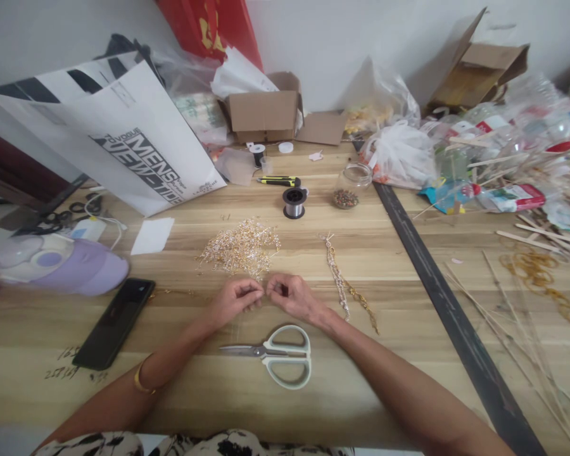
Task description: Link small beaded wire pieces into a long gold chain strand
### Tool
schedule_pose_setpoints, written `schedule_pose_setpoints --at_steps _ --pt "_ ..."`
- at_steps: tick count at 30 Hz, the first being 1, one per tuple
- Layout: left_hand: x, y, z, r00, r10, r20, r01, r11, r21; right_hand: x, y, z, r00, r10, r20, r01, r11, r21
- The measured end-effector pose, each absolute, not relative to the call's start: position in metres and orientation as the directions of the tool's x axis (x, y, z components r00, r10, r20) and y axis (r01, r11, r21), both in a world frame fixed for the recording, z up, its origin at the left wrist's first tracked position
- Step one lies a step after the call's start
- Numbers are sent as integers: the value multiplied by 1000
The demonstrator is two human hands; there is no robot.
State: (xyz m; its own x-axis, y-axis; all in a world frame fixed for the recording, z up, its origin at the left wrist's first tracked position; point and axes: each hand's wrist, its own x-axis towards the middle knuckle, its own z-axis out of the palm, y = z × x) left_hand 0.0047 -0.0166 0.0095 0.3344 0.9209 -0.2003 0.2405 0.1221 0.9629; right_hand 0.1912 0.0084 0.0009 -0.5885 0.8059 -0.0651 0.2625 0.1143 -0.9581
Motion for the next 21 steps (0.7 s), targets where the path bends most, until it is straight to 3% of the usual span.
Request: schedule_pose_setpoints --at_steps 21 --pt "9 -23 11 304 936 -175 250 99 963 191 7 0 -596 803 8 206 162 -965"
